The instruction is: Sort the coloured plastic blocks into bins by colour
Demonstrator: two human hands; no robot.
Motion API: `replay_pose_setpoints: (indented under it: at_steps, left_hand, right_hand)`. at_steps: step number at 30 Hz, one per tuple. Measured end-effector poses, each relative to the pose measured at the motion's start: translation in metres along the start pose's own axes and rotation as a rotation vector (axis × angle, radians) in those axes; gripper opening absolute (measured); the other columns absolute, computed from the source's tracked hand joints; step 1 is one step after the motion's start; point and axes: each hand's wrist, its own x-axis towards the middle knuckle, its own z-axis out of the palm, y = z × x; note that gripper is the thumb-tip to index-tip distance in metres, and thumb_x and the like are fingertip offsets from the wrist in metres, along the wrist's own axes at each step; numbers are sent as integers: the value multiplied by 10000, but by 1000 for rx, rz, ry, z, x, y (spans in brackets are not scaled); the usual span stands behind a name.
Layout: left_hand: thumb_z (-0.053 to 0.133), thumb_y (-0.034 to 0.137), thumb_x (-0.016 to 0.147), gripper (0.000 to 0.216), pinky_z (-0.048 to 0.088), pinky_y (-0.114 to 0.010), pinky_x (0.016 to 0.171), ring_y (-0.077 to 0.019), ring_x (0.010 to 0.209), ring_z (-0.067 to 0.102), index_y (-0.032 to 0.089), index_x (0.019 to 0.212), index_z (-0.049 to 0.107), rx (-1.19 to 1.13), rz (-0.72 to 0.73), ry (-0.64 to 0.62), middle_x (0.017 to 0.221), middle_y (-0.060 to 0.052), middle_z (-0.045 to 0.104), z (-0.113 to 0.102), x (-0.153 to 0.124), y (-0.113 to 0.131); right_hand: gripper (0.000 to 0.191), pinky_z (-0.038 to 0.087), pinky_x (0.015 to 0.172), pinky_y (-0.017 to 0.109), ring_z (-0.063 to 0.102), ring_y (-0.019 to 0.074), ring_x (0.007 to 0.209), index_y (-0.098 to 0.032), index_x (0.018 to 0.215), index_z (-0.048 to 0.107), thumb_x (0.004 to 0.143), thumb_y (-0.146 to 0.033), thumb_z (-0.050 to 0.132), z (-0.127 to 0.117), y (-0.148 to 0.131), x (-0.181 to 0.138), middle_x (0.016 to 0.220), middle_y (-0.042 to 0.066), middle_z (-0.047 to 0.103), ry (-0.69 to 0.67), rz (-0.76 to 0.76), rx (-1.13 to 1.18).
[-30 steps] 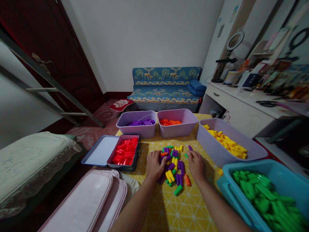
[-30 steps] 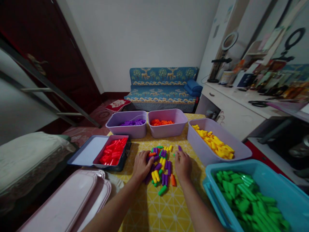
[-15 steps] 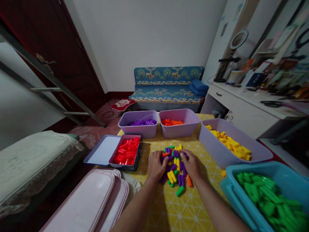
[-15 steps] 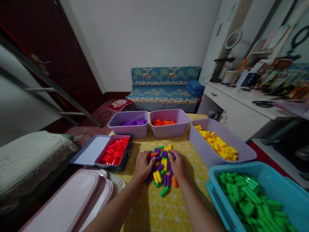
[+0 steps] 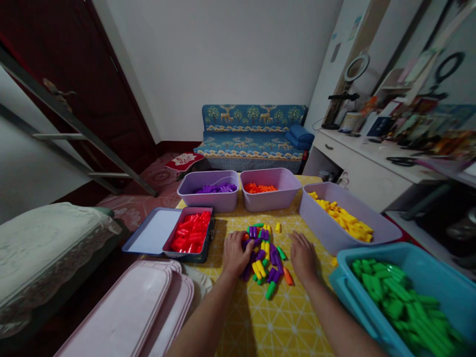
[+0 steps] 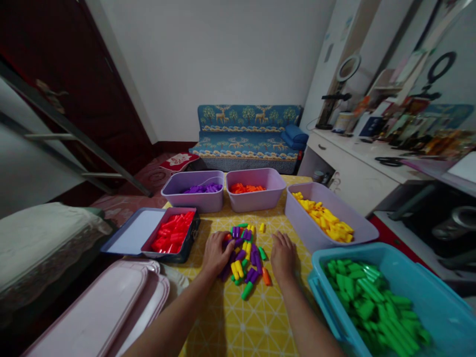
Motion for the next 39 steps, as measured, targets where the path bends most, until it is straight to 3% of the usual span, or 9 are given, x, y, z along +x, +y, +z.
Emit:
replay_pose_setpoints:
  at_steps: [5, 13, 17, 19, 21, 26, 31, 39]
  left_hand:
    - [579, 375, 877, 261, 427, -386, 932, -238, 1028, 565, 217, 1076, 636, -21, 18, 17, 1038, -60, 659, 3, 1, -5]
    - [571, 212, 831, 227, 465, -386, 897, -227, 993, 596, 219, 1042, 656, -102, -16, 61, 1000, -55, 674, 10, 0, -16]
    - [583, 179, 802, 421, 420, -407, 1034, -233, 1202, 535, 240, 1218, 607, -164, 52, 57, 1279, -66, 598, 8, 2, -12]
    - [599, 189, 800, 532, 374, -431, 1093, -248, 1292, 474, 256, 1326, 547, -152, 91, -2, 1409, -62, 523, 7, 4, -8]
    - [608, 174, 788, 537, 370, -442, 1100, -261, 1298, 469, 267, 1316, 571, -99, 106, -103, 1437, -52, 511, 7, 8, -3]
    - [593, 107, 757, 467, 433, -372, 1037, -234, 1205, 540, 256, 1195, 653, 2, 119, -204, 1374, -56, 538, 5, 18, 5]
    - [614, 162, 747, 426, 511, -297, 848, -170, 932, 626, 236, 1166, 633, 15, 72, -265, 1252, -60, 541, 0, 26, 9]
    - [659, 179, 713, 327, 449, -365, 921, -265, 1066, 571, 257, 1027, 706, 203, 143, -354, 1053, -84, 649, -7, 40, 19]
  right_hand:
    - [467, 292, 1098, 444, 343, 253, 1409, -198, 1391, 503, 946, -177, 365, -10, -17, -5, 1500, 69, 462, -136, -7, -280]
    - [450, 263, 1096, 440, 348, 257, 1401, -201, 1394, 498, 962, -225, 374, -17, -27, -5, 1510, 78, 447, -137, 4, -338]
    - [445, 269, 1089, 444, 357, 261, 1393, -197, 1381, 512, 959, -229, 376, -16, -27, -4, 1506, 87, 451, -125, 10, -332]
    - [443, 269, 1090, 444, 358, 260, 1392, -198, 1377, 515, 956, -231, 380, -16, -28, -4, 1503, 89, 455, -120, 15, -324]
    - [444, 267, 1092, 440, 355, 259, 1393, -198, 1378, 515, 955, -237, 386, -16, -28, -4, 1501, 89, 457, -119, 16, -317]
    - [444, 257, 1099, 433, 346, 257, 1397, -196, 1376, 518, 952, -240, 394, -17, -29, -3, 1504, 87, 454, -130, 24, -313]
    - [445, 250, 1101, 430, 349, 256, 1394, -195, 1372, 522, 950, -238, 388, -17, -29, -4, 1491, 85, 470, -114, 14, -310]
    - [450, 253, 1095, 426, 359, 255, 1383, -192, 1369, 526, 947, -244, 381, -18, -30, -4, 1494, 93, 466, -107, 21, -305]
